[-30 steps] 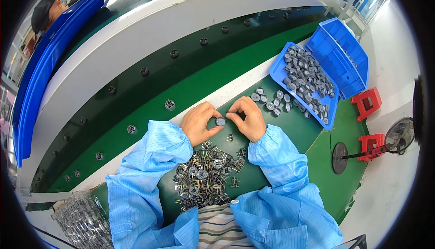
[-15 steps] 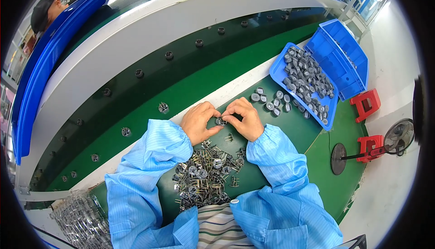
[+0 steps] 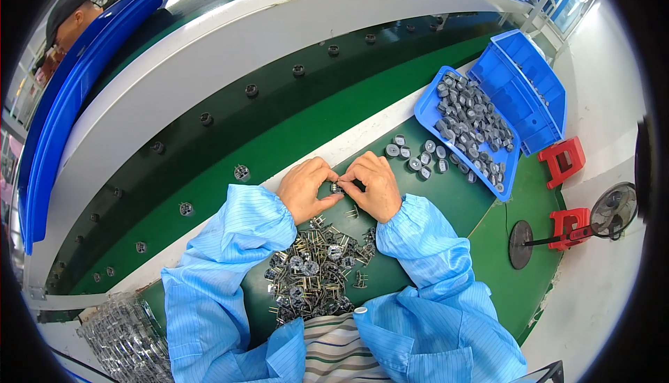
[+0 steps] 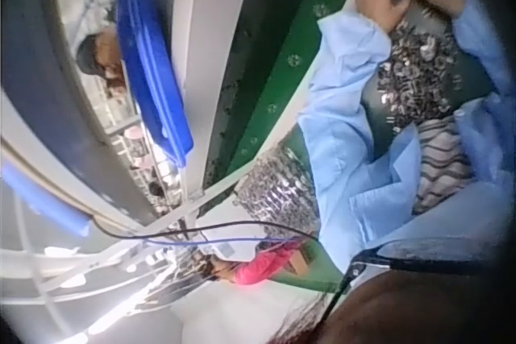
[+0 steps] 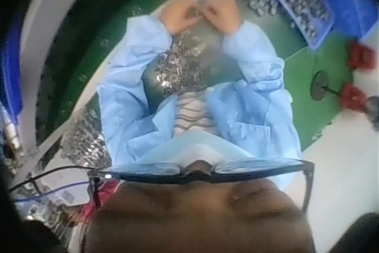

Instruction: The person inserts small metal components into grey plastic housings by hand, one by one, on an assembly line.

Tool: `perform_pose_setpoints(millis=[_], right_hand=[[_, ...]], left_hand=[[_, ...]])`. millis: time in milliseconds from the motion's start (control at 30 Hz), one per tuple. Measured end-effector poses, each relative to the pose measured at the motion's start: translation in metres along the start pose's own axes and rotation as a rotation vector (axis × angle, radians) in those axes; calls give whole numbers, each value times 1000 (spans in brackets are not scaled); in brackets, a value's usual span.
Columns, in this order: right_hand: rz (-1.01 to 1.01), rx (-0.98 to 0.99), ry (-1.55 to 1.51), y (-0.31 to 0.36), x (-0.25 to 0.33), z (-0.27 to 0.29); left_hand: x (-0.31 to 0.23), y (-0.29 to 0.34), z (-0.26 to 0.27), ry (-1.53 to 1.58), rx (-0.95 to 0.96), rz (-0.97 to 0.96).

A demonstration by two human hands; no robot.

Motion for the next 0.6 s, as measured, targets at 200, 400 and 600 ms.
perform_pose_setpoints(millis=[200,400,600], right_hand=[[30,-217,148,-6,1,25],[-252,-310,437,14,-53,43],[-57,-111,-16,7,-16,12]], left_hand=[[12,-4,9,40,-70,-5],[55,-15,50,-315,-196,291],[21,-15,44,-314,-296,25]])
Point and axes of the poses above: each hand's wrist, its own y-axis away from the middle knuckle, its own z-axis out of the back of the hand, x = y × z, the point moved 3 cm from there along -y, towards the middle knuckle, and after that the axes turned 9 degrees about -y, right-handed, at the moved point
